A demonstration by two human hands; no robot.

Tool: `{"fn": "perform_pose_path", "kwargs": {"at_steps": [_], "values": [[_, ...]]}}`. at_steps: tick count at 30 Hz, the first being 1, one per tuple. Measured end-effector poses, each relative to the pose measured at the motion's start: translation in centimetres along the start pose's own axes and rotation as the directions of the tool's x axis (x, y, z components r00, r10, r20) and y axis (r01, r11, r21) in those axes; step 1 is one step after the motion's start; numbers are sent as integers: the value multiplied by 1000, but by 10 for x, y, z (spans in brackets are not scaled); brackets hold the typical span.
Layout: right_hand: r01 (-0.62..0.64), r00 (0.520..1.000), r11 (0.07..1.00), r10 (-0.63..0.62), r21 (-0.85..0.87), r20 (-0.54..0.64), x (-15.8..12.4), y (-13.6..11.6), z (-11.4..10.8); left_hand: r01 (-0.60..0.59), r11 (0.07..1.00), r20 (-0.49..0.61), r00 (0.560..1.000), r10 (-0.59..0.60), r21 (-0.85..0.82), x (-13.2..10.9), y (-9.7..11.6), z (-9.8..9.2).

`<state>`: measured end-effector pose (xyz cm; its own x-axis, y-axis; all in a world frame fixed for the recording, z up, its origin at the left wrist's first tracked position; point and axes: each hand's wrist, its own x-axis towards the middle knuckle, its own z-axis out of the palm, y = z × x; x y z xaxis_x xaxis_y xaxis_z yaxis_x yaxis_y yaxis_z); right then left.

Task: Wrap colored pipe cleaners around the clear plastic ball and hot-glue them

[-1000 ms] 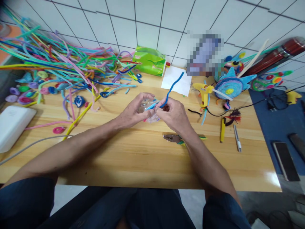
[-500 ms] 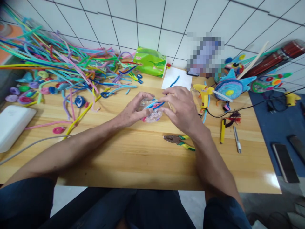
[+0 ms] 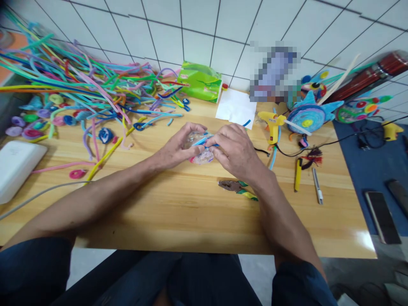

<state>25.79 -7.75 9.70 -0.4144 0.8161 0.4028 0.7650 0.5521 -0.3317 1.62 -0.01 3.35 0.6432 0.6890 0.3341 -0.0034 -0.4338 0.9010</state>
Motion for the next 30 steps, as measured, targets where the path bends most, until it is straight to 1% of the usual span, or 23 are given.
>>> {"fn": "perform_pose_path", "kwargs": {"at_steps": [9, 12, 14, 17, 22, 27, 30], "values": [[33, 999, 999, -33, -9, 36, 0, 0, 7, -79, 997, 56, 995, 78, 15, 1, -1, -2], [8, 999, 1000, -9, 24, 53, -1, 1, 5, -93, 995, 58, 994, 92, 28, 1, -2, -2], [-16, 999, 998, 13, 62, 52, 0, 1, 2, -75, 997, 49, 996, 73, 29, 1, -3, -2], [-63, 998, 993, 60, 101, 37, 1, 1, -4, -60, 998, 38, 998, 59, 27, 1, -4, -2], [-156, 988, 975, 152, 159, 39, 3, 1, -8, -83, 996, 41, 996, 81, 32, 1, -4, -1], [-297, 955, 922, 290, 249, 63, 4, -1, -5, -59, 996, 46, 997, 56, 63, 0, -3, -1], [-350, 935, 879, 350, 324, 61, 5, -2, -3, -63, 996, 48, 997, 60, 63, 0, -2, 0]]}}
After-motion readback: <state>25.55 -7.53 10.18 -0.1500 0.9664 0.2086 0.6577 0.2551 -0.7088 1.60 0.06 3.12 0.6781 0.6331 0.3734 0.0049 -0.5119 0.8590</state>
